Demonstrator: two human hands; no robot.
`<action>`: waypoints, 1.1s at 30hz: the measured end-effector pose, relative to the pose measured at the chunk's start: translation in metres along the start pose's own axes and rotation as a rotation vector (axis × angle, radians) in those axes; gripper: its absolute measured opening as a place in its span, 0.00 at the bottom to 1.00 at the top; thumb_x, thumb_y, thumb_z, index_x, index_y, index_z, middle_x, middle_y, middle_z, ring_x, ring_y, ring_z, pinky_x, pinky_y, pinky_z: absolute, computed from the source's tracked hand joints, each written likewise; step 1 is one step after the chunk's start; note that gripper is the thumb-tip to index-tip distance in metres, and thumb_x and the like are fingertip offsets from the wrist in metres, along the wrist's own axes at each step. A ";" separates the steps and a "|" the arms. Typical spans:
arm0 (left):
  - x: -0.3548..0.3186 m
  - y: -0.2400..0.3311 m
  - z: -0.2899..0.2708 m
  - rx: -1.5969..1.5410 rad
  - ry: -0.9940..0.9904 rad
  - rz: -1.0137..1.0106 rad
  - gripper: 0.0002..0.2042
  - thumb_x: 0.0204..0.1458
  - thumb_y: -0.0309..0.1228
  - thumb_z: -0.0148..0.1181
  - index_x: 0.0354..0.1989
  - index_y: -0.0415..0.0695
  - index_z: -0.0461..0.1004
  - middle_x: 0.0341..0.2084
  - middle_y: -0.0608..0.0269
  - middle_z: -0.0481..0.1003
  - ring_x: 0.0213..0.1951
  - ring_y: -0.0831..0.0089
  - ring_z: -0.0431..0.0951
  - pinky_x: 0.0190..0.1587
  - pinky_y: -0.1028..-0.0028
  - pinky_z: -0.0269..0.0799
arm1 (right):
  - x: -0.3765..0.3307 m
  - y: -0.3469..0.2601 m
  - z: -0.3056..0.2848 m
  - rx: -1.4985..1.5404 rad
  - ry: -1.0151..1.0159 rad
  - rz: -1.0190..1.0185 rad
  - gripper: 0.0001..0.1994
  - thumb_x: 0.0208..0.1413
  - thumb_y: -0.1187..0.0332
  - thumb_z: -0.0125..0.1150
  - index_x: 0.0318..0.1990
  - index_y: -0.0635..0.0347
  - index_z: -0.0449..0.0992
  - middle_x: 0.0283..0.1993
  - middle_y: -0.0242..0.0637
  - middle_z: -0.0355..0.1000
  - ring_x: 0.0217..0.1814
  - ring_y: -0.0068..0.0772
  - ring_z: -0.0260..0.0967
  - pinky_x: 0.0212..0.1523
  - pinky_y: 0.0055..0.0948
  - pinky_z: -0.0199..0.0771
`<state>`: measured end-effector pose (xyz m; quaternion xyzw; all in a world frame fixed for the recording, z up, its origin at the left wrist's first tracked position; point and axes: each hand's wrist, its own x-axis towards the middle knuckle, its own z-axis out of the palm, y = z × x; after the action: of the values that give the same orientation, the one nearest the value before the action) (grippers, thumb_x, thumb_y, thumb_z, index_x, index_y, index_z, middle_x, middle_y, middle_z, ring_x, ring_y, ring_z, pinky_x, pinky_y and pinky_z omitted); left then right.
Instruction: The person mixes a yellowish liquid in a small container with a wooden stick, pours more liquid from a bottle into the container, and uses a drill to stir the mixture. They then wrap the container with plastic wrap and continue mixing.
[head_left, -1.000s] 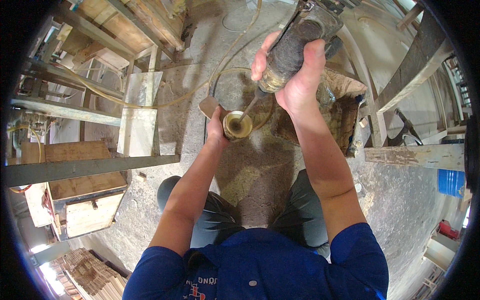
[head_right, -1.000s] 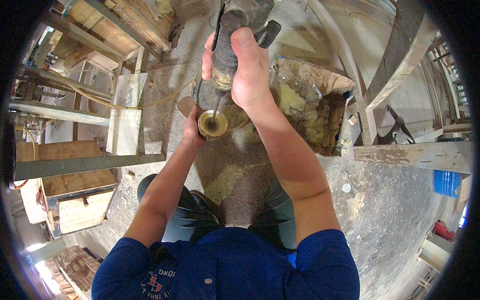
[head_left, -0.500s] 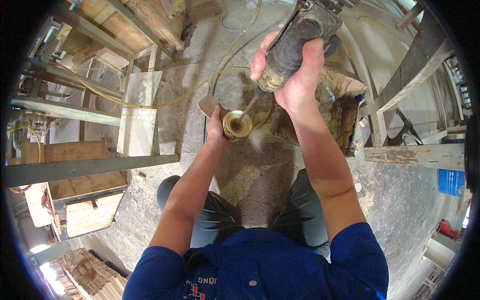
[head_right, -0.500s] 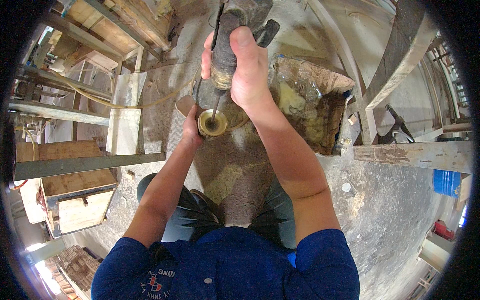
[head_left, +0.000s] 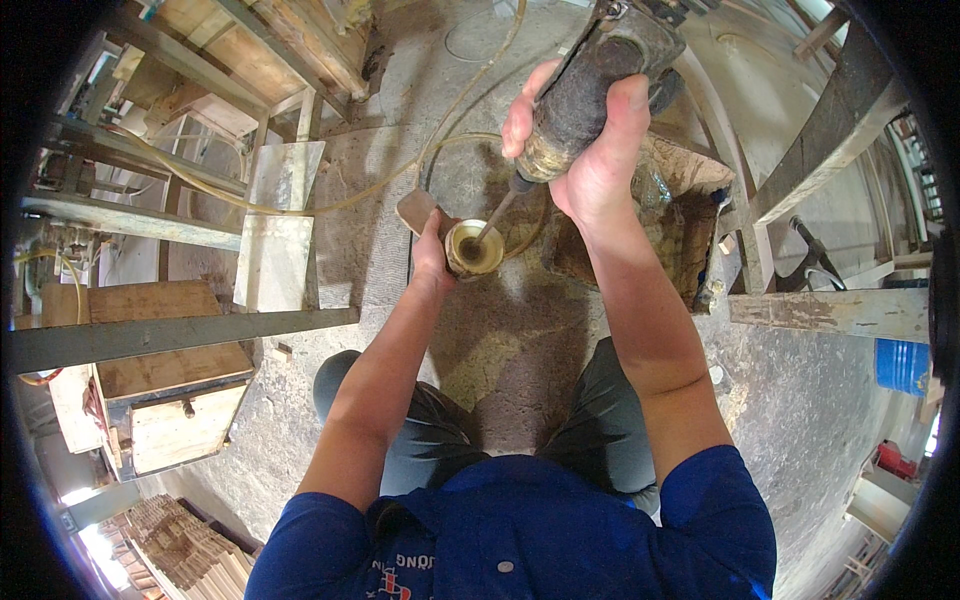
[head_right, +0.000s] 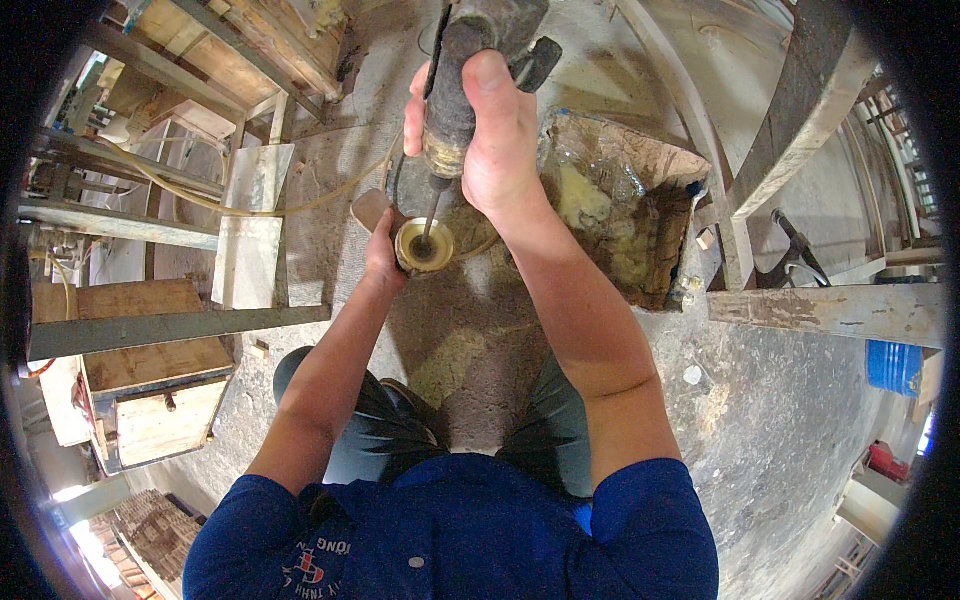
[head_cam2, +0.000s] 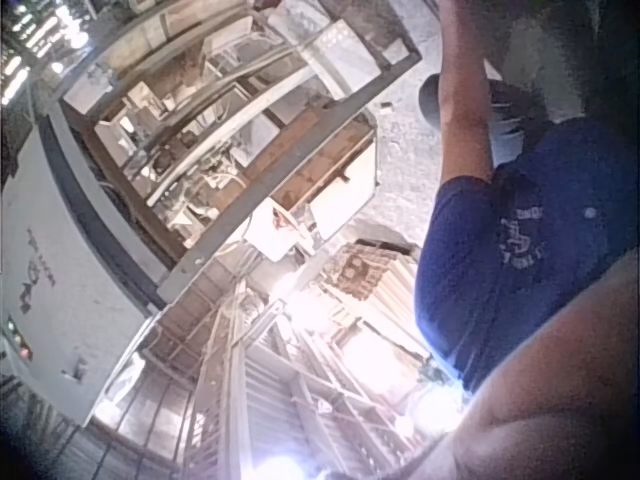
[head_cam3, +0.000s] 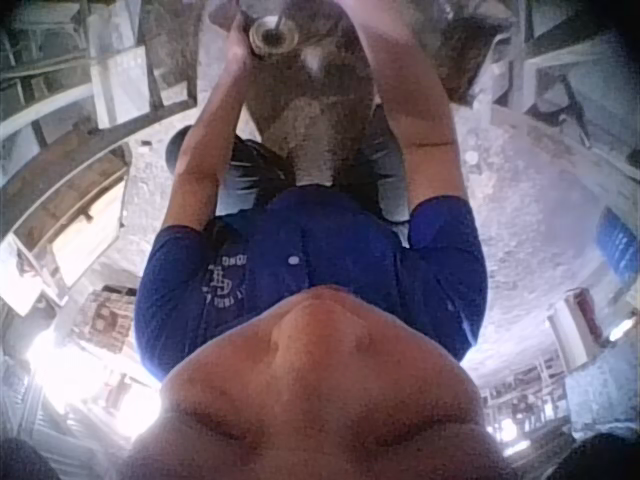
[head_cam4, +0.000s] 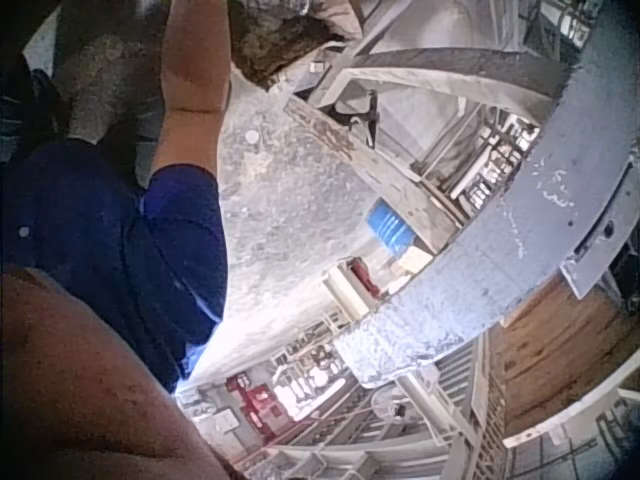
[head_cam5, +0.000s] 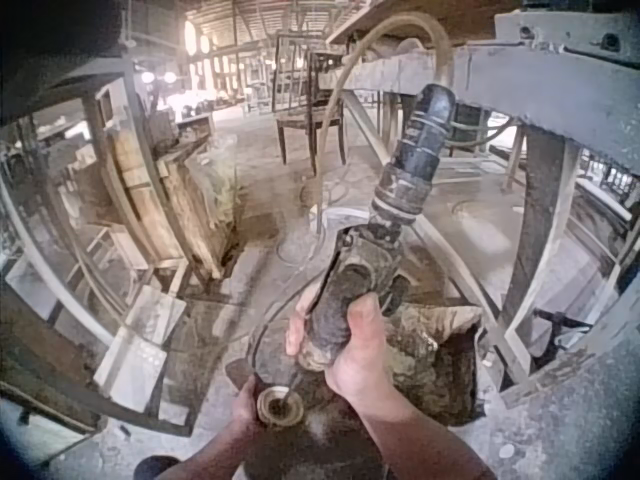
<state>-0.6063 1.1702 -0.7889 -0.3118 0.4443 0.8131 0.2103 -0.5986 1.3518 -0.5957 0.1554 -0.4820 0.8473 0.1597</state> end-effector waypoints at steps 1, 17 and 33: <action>0.000 0.000 0.001 -0.001 0.002 0.000 0.21 0.56 0.47 0.47 0.44 0.38 0.66 0.37 0.55 0.73 0.39 0.61 0.74 0.44 0.58 0.71 | 0.000 0.000 -0.001 -0.003 -0.001 -0.004 0.39 0.46 0.27 0.37 0.31 0.62 0.69 0.19 0.36 0.67 0.20 0.30 0.66 0.24 0.28 0.67; 0.002 0.000 -0.004 0.010 -0.016 0.026 0.20 0.56 0.45 0.47 0.45 0.39 0.65 0.37 0.55 0.73 0.39 0.60 0.74 0.44 0.57 0.71 | 0.001 -0.002 0.002 0.007 0.020 -0.013 0.39 0.46 0.27 0.37 0.30 0.61 0.69 0.18 0.36 0.67 0.19 0.30 0.65 0.22 0.28 0.67; -0.001 0.000 -0.002 -0.021 0.001 0.009 0.22 0.56 0.46 0.46 0.46 0.37 0.65 0.38 0.54 0.72 0.40 0.60 0.73 0.45 0.58 0.70 | 0.002 -0.001 -0.001 0.007 0.027 -0.024 0.39 0.46 0.27 0.37 0.30 0.61 0.69 0.18 0.37 0.67 0.19 0.31 0.65 0.23 0.29 0.67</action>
<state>-0.6053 1.1686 -0.7894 -0.3124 0.4374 0.8184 0.2033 -0.6001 1.3532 -0.5951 0.1502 -0.4750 0.8491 0.1758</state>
